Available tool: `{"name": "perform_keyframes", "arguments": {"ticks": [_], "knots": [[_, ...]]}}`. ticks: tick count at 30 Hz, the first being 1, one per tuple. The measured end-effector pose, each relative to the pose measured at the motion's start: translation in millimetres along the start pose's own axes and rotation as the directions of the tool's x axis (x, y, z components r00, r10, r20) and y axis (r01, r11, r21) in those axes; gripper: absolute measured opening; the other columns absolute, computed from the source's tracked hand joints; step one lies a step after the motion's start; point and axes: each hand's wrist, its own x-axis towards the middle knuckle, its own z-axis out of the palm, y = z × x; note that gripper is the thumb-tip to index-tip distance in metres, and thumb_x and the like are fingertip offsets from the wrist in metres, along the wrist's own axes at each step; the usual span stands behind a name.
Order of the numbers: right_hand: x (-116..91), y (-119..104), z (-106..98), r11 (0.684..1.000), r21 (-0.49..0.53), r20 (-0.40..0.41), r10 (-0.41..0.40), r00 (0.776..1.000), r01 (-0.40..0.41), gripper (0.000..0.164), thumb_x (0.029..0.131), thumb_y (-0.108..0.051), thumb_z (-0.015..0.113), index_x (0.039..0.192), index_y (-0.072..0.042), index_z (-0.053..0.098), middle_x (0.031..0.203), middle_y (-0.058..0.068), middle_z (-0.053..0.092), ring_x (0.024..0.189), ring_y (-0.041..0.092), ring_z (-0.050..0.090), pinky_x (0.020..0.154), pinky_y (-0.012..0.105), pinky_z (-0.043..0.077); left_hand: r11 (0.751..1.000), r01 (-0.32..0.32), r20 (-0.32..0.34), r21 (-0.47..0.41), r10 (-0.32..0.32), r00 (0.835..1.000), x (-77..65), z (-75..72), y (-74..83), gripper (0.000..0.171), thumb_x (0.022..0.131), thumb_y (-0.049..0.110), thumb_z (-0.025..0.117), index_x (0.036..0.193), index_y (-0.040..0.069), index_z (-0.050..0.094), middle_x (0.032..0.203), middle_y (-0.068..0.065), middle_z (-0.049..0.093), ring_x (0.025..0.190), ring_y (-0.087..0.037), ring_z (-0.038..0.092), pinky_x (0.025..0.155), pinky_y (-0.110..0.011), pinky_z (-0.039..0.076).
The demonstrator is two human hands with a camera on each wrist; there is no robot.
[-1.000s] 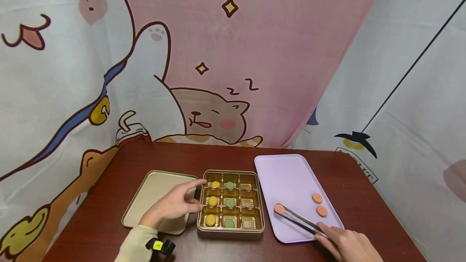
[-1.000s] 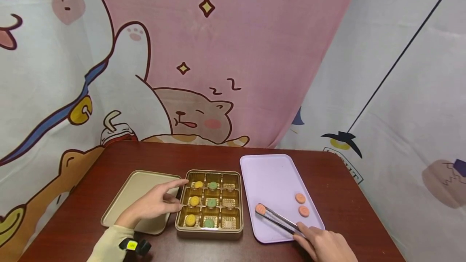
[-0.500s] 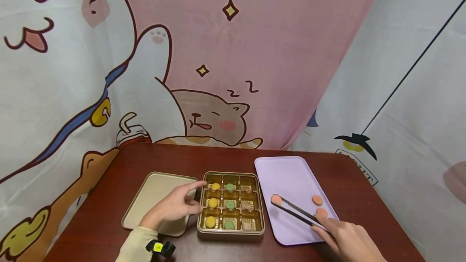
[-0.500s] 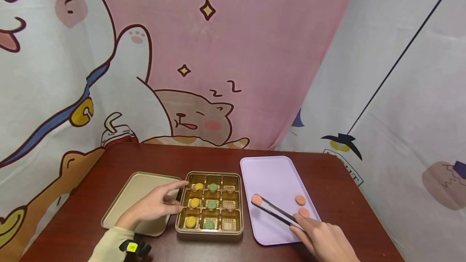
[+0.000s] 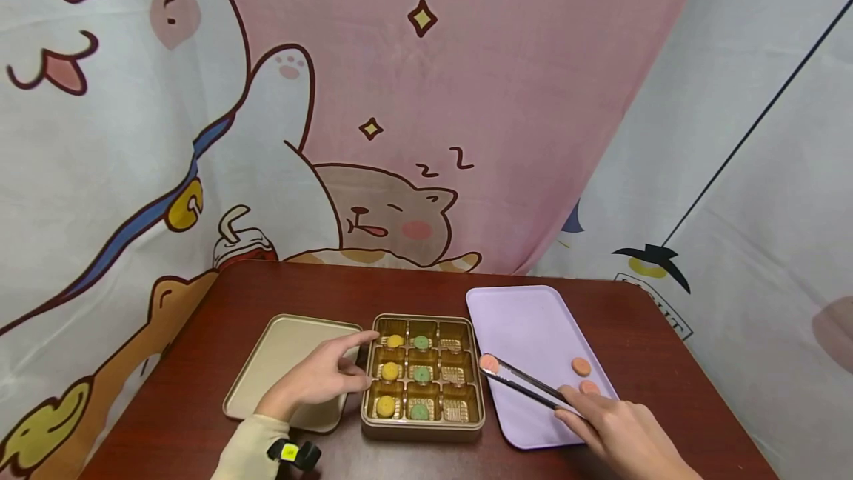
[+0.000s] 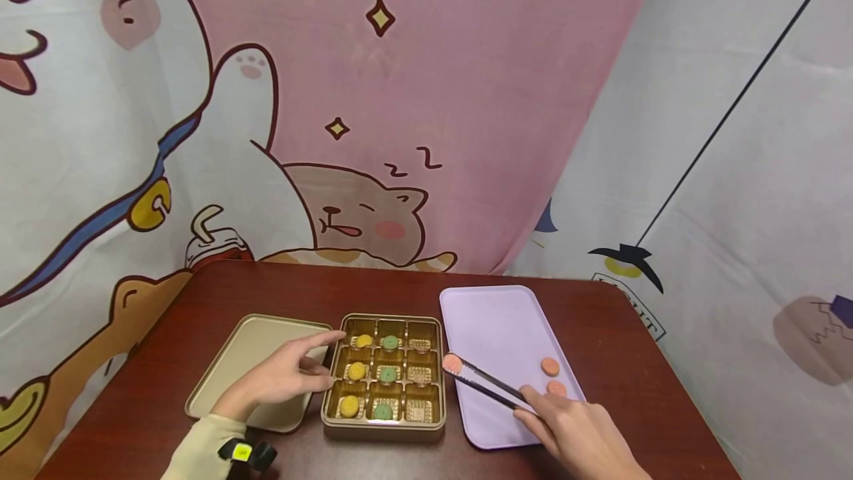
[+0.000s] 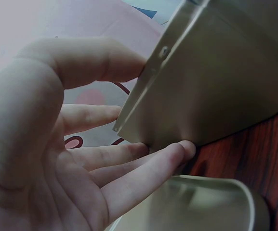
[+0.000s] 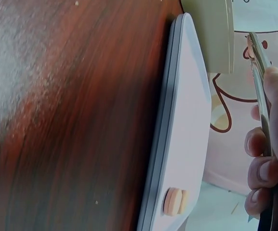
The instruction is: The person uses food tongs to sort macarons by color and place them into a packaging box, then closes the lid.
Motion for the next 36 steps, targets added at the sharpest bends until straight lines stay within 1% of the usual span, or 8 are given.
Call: {"name": "perform_keyframes", "arguments": {"ticks": [5,10,15,23,26,29,33,36], "knots": [[2,-6,2,1.0,0.015,0.02,-0.013,1.0,0.012,0.028,0.083,-0.033,0.089,0.097,-0.033,0.065,0.072,-0.029,0.038,0.052,-0.014,0.025,0.042,0.013,0.027,1.0,0.001,0.001,-0.005,-0.001,1.0,-0.3,0.6,-0.2,0.079,0.091,0.008,0.079,0.158,-0.001,0.04,0.161,-0.033,0.037,0.096,-0.022,0.077,0.08,-0.026,0.062],[4,-14,5,0.998,0.055,0.058,-0.035,0.998,0.032,0.023,0.087,-0.034,0.087,0.101,-0.029,0.07,0.071,-0.032,0.046,0.055,-0.017,0.03,0.042,0.011,0.031,1.0,0.005,0.0,-0.006,-0.005,1.0,-0.4,0.6,0.0,0.079,0.09,0.009,0.079,0.158,-0.001,0.04,0.161,-0.033,0.037,0.096,-0.022,0.077,0.08,-0.026,0.062],[4,-21,5,0.996,0.079,0.095,-0.045,0.994,0.038,0.021,0.089,-0.035,0.085,0.101,-0.034,0.067,0.069,-0.032,0.039,0.055,-0.017,0.028,0.043,0.008,0.026,1.0,0.008,-0.002,-0.002,-0.008,1.0,-0.2,0.5,-0.2,0.079,0.09,0.009,0.079,0.159,-0.001,0.04,0.161,-0.031,0.038,0.095,-0.02,0.077,0.081,-0.025,0.062],[5,-27,5,0.992,0.081,0.086,-0.098,0.991,0.091,0.022,0.089,-0.036,0.084,0.104,-0.029,0.07,0.07,-0.032,0.036,0.054,-0.017,0.024,0.043,0.008,0.023,1.0,0.011,-0.005,0.0,-0.011,1.0,-0.3,0.7,-1.1,0.079,0.09,0.009,0.079,0.158,0.0,0.04,0.161,-0.032,0.038,0.096,-0.02,0.077,0.08,-0.025,0.062],[5,-27,5,0.992,0.082,0.099,-0.103,0.99,0.095,0.021,0.09,-0.037,0.084,0.105,-0.029,0.07,0.069,-0.031,0.036,0.054,-0.017,0.024,0.043,0.007,0.023,1.0,0.01,-0.005,0.004,-0.01,1.0,-0.2,0.8,-1.7,0.079,0.09,0.009,0.079,0.158,0.0,0.041,0.161,-0.032,0.038,0.096,-0.02,0.077,0.081,-0.025,0.062],[5,-27,3,0.992,0.094,0.141,-0.097,0.985,0.084,0.022,0.093,-0.038,0.081,0.109,-0.025,0.074,0.07,-0.031,0.042,0.053,-0.017,0.025,0.043,0.007,0.024,1.0,0.011,-0.003,0.005,-0.011,1.0,0.1,0.7,-2.2,0.079,0.09,0.009,0.08,0.159,0.0,0.04,0.161,-0.032,0.038,0.096,-0.019,0.077,0.081,-0.025,0.062],[6,-27,-1,0.993,0.101,0.191,-0.08,0.978,0.062,0.032,0.096,-0.041,0.077,0.118,-0.018,0.077,0.073,-0.028,0.053,0.053,-0.015,0.028,0.045,0.008,0.026,1.0,0.011,0.001,0.001,-0.011,1.0,0.8,0.0,-1.7,0.079,0.091,0.01,0.079,0.159,0.0,0.04,0.162,-0.031,0.038,0.095,-0.018,0.077,0.081,-0.026,0.062],[7,-27,-3,0.994,0.101,0.201,-0.063,0.977,0.043,0.035,0.096,-0.042,0.076,0.12,-0.017,0.077,0.072,-0.026,0.054,0.053,-0.014,0.029,0.045,0.008,0.027,1.0,0.012,0.002,-0.002,-0.012,1.0,1.1,-0.6,-1.0,0.079,0.091,0.01,0.079,0.159,0.001,0.04,0.162,-0.031,0.038,0.095,-0.018,0.077,0.08,-0.026,0.062]]}}
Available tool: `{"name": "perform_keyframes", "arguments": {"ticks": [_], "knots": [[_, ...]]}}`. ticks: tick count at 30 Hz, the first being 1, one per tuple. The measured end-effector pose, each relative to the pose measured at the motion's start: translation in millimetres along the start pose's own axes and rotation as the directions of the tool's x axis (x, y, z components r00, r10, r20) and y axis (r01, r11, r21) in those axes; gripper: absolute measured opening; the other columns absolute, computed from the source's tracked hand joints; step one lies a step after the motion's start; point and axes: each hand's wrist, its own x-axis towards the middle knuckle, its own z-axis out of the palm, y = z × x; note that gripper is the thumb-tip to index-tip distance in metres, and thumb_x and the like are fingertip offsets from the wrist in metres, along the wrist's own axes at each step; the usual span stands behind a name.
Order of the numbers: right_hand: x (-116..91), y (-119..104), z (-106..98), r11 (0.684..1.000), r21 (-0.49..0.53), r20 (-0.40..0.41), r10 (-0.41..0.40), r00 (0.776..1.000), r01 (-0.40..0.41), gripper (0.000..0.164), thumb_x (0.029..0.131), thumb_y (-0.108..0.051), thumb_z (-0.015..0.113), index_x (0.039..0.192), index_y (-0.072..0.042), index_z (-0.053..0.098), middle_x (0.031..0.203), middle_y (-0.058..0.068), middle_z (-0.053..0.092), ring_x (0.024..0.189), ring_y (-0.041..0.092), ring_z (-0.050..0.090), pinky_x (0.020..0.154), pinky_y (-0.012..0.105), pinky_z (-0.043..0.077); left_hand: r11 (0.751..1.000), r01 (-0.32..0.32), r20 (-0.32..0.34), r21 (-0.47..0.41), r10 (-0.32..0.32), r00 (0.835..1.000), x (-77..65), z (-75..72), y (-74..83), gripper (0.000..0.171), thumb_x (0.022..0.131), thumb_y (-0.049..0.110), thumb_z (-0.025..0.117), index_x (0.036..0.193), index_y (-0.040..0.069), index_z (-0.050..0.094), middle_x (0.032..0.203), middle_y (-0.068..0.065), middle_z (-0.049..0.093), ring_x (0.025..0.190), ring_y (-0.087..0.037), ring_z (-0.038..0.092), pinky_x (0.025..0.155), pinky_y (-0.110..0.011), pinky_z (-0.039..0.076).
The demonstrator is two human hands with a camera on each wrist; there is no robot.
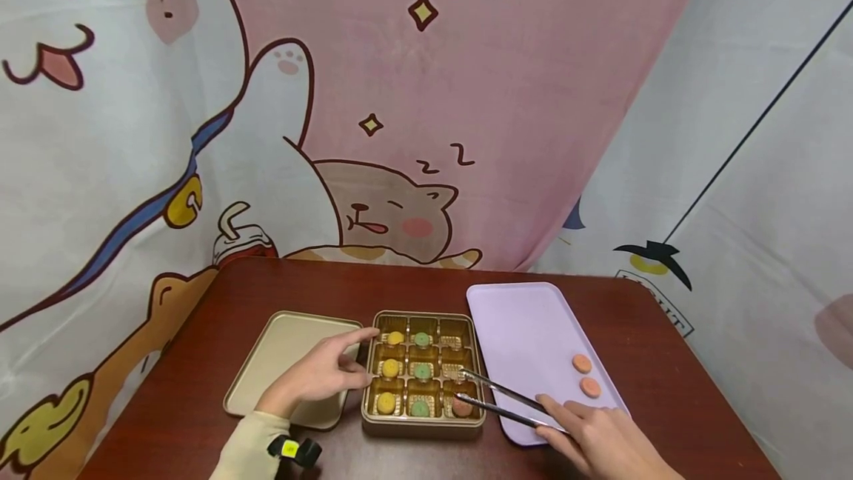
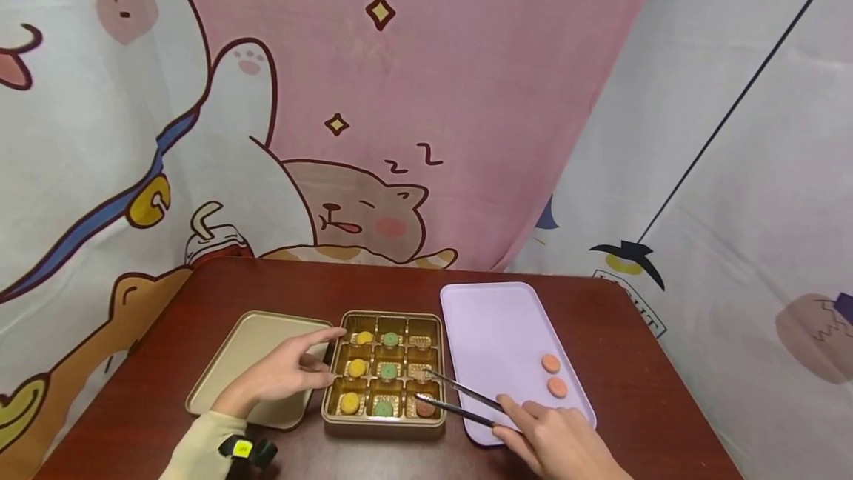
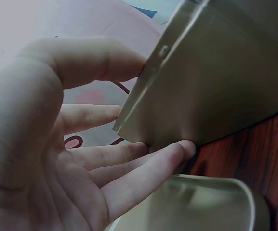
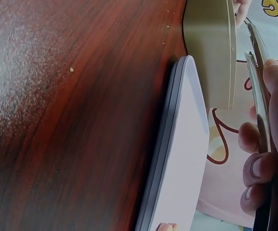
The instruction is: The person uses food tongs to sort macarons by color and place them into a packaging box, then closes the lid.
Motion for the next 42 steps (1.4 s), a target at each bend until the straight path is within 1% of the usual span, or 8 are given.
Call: {"name": "perform_keyframes", "arguments": {"ticks": [17,19,24,26,28,33,38,42], "knots": [[-2,2,2,1.0,-0.002,-0.014,0.007,1.0,-0.007,0.034,0.095,-0.041,0.077,0.12,-0.018,0.077,0.072,-0.027,0.053,0.054,-0.014,0.03,0.045,0.008,0.027,1.0,0.002,-0.005,-0.003,-0.002,1.0,0.1,-0.2,0.3,0.079,0.091,0.011,0.08,0.159,0.003,0.041,0.162,-0.028,0.039,0.096,-0.018,0.076,0.081,-0.026,0.062],[-4,3,3,1.0,-0.004,-0.029,0.003,1.0,-0.003,0.033,0.094,-0.04,0.079,0.119,-0.019,0.078,0.071,-0.028,0.051,0.054,-0.015,0.029,0.046,0.007,0.026,1.0,0.001,-0.006,-0.003,-0.001,1.0,0.1,-0.2,0.4,0.079,0.091,0.011,0.08,0.159,0.003,0.041,0.162,-0.028,0.039,0.095,-0.017,0.076,0.081,-0.026,0.062],[-9,9,5,0.999,-0.033,-0.109,-0.026,0.994,0.022,0.033,0.089,-0.038,0.084,0.115,-0.02,0.078,0.07,-0.03,0.05,0.056,-0.016,0.03,0.047,0.008,0.028,1.0,-0.001,-0.007,0.0,0.001,1.0,0.0,-0.2,0.8,0.078,0.091,0.011,0.08,0.159,0.002,0.041,0.161,-0.028,0.04,0.095,-0.018,0.076,0.081,-0.026,0.062],[-12,11,5,0.998,-0.055,-0.14,-0.041,0.989,0.034,0.033,0.087,-0.038,0.086,0.114,-0.02,0.078,0.07,-0.029,0.052,0.057,-0.017,0.031,0.046,0.009,0.03,1.0,-0.002,-0.006,-0.003,0.002,1.0,-0.2,-0.2,0.7,0.078,0.091,0.011,0.08,0.159,0.002,0.041,0.161,-0.028,0.04,0.095,-0.019,0.076,0.08,-0.026,0.062],[-14,13,6,0.997,-0.068,-0.153,-0.042,0.987,0.031,0.034,0.086,-0.038,0.086,0.113,-0.02,0.078,0.071,-0.027,0.058,0.057,-0.017,0.036,0.045,0.011,0.033,1.0,-0.001,-0.004,-0.005,0.001,1.0,-0.6,-0.4,0.6,0.078,0.091,0.011,0.079,0.159,0.002,0.041,0.162,-0.029,0.039,0.096,-0.019,0.076,0.08,-0.026,0.062],[-21,16,4,0.996,-0.091,-0.148,0.008,0.989,-0.022,0.033,0.086,-0.041,0.085,0.111,-0.02,0.078,0.074,-0.018,0.069,0.059,-0.014,0.045,0.044,0.013,0.038,1.0,0.002,-0.003,0.001,-0.002,1.0,-1.4,-1.4,0.4,0.078,0.091,0.012,0.079,0.159,0.003,0.041,0.162,-0.029,0.039,0.097,-0.019,0.076,0.081,-0.026,0.062],[-27,19,3,0.992,-0.107,-0.162,0.045,0.986,-0.063,0.032,0.083,-0.039,0.087,0.108,-0.022,0.078,0.072,-0.02,0.067,0.058,-0.014,0.043,0.043,0.013,0.035,1.0,0.001,0.0,-0.001,-0.001,1.0,-2.3,-1.7,0.1,0.078,0.092,0.013,0.079,0.159,0.002,0.041,0.161,-0.029,0.039,0.098,-0.02,0.076,0.083,-0.026,0.061],[-34,22,0,0.984,-0.103,-0.157,0.129,0.979,-0.146,0.029,0.082,-0.039,0.088,0.105,-0.024,0.078,0.069,-0.025,0.06,0.057,-0.013,0.039,0.043,0.015,0.033,1.0,-0.004,0.01,-0.02,0.005,1.0,-2.2,-1.6,0.0,0.077,0.092,0.012,0.079,0.158,0.002,0.041,0.16,-0.03,0.04,0.098,-0.02,0.076,0.082,-0.026,0.062]]}}
